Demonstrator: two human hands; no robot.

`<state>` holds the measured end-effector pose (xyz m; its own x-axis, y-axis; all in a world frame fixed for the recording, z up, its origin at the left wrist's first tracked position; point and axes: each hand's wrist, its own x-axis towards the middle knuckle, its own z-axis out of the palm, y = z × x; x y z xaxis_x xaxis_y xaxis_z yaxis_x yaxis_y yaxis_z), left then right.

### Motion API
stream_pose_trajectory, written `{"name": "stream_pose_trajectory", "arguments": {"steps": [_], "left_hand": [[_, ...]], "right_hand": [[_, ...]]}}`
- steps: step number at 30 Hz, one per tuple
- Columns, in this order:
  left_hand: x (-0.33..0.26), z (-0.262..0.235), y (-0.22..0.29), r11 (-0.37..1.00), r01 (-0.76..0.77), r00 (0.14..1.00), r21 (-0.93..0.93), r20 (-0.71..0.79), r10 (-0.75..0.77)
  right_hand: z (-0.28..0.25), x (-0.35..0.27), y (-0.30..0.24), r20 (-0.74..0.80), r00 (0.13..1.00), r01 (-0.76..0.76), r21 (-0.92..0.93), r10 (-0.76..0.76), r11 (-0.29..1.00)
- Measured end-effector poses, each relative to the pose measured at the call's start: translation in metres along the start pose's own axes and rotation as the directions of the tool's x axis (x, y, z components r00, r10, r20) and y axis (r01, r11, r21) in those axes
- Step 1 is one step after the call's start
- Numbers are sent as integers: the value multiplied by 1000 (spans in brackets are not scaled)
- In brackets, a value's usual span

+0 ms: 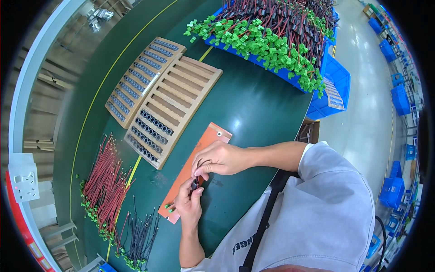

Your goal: The person assembles wire harnesses by hand at a workbench. They pick up red and black wires, attach green plastic connectors to the ends, and use a crimping tool to secure the connections. The finished harnesses are placed into a blue bin.

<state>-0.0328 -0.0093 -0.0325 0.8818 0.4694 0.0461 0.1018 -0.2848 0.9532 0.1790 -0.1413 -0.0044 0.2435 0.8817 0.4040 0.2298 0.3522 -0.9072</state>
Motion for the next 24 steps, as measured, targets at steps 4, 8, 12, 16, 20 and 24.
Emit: {"name": "stream_pose_trajectory", "arguments": {"steps": [4,8,12,16,20,24], "left_hand": [[6,2,13,993,113,993,36,13,-114],[8,5,16,974,-97,994,206,-24,104],[3,4,11,949,-181,981,256,-14,191],[3,3,7,950,-176,983,256,-10,185],[6,7,7,965,-184,973,189,-101,206],[1,1,11,978,-35,991,204,-121,61]], "right_hand": [[-3,2,3,-45,999,-20,-30,19,999],[-3,5,-7,-58,969,-234,99,240,967],[-6,6,-10,-25,952,-302,112,306,947],[-6,6,-12,6,902,-425,181,431,887],[4,13,-5,-111,994,-20,18,22,1000],[16,-4,16,-18,995,91,-164,-95,982]]}}
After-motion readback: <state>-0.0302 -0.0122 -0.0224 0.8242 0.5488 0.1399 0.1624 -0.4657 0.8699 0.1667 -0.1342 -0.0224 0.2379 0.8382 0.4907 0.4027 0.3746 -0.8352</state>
